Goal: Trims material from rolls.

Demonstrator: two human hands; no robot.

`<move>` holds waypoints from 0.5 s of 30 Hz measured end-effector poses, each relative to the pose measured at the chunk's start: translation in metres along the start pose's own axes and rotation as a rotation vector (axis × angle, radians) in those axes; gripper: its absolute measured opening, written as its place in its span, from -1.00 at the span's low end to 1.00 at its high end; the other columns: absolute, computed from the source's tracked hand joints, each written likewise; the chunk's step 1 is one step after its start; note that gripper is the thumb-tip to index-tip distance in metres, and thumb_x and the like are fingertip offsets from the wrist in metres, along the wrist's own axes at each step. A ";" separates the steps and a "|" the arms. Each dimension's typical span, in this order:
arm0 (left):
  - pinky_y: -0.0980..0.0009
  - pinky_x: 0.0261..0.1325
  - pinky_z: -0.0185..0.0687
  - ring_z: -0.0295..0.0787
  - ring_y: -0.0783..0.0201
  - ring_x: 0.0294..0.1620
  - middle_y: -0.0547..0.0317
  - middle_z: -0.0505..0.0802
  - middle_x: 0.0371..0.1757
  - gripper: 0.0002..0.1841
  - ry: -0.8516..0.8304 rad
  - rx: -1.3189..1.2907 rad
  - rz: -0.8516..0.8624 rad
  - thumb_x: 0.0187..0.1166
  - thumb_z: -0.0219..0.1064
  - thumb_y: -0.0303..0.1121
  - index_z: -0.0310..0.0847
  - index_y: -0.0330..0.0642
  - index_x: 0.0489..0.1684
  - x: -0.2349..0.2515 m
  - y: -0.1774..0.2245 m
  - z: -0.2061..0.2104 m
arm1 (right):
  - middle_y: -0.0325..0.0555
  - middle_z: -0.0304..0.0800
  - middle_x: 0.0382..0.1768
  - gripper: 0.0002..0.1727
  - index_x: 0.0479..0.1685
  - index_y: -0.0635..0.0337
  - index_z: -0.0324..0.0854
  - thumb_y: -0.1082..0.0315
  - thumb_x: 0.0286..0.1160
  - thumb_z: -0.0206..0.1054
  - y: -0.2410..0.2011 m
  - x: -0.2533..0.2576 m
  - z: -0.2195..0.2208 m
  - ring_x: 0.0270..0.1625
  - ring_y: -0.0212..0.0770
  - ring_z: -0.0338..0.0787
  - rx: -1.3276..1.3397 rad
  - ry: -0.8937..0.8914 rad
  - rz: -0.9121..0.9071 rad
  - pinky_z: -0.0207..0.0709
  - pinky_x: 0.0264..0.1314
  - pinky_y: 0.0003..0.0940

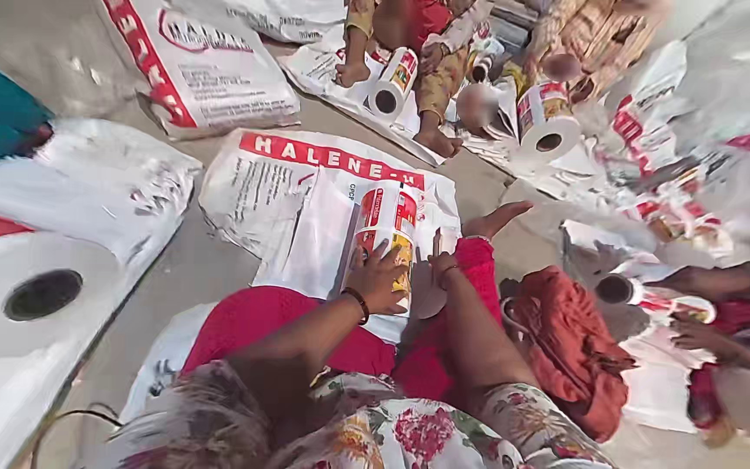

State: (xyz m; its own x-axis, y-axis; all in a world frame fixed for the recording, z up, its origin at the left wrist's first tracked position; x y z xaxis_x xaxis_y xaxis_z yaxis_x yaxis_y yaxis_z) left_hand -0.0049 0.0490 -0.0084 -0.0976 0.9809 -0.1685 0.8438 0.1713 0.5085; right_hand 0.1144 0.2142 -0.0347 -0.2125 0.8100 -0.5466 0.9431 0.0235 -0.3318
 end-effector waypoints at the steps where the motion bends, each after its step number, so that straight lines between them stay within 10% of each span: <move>1: -0.51 0.78 -0.55 -0.49 -0.04 0.99 0.36 -0.02 0.98 -0.36 -0.017 -0.049 -0.033 0.68 0.21 0.17 0.31 0.38 0.79 -0.005 -0.008 0.000 | 0.41 0.63 0.40 -0.39 0.47 0.45 0.50 0.03 0.77 0.20 0.008 0.016 0.008 0.50 0.24 0.62 0.004 0.102 -0.028 0.43 0.56 0.15; 9: -0.32 0.85 -0.22 -0.31 -0.08 0.98 0.20 -0.01 0.98 -0.21 0.133 -0.253 0.041 0.71 0.18 0.22 0.05 0.20 0.92 0.024 -0.077 -0.008 | 0.17 0.76 -0.09 -0.43 0.70 0.15 0.19 0.07 0.85 0.12 -0.044 0.010 -0.012 -0.28 0.02 0.80 0.316 0.137 -0.161 0.72 -0.21 0.00; 12: -0.32 0.82 -0.10 -0.10 -0.17 0.94 -0.01 0.00 0.96 -0.21 0.119 -0.343 -0.072 0.77 0.11 0.18 -0.09 0.17 0.96 0.031 -0.097 -0.014 | 0.21 0.78 -0.02 -0.27 0.94 -0.11 -0.24 0.21 0.89 0.03 -0.089 0.002 -0.024 -0.36 0.05 0.82 0.226 0.119 -0.223 0.74 -0.31 0.03; 15: -0.38 0.79 -0.04 -0.01 -0.24 0.91 -0.13 0.03 0.94 -0.19 0.097 -0.382 -0.138 0.78 0.05 0.21 -0.14 0.11 0.97 0.036 -0.106 -0.012 | 0.26 0.77 0.03 -0.27 0.96 -0.24 -0.25 0.21 0.89 -0.01 -0.114 0.010 -0.034 -0.36 0.08 0.80 0.100 0.100 -0.245 0.73 -0.29 0.07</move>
State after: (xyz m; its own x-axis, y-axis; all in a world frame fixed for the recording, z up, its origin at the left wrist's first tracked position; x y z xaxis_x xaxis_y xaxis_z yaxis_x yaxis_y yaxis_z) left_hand -0.1040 0.0677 -0.0583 -0.2605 0.9473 -0.1863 0.5649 0.3061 0.7663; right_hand 0.0132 0.2391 0.0240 -0.3999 0.8411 -0.3641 0.8359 0.1717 -0.5213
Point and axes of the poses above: each hand's wrist, its own x-axis towards the middle knuckle, its own z-axis out of the palm, y = z × x, the point moved 5 cm from there along x, towards the middle knuckle
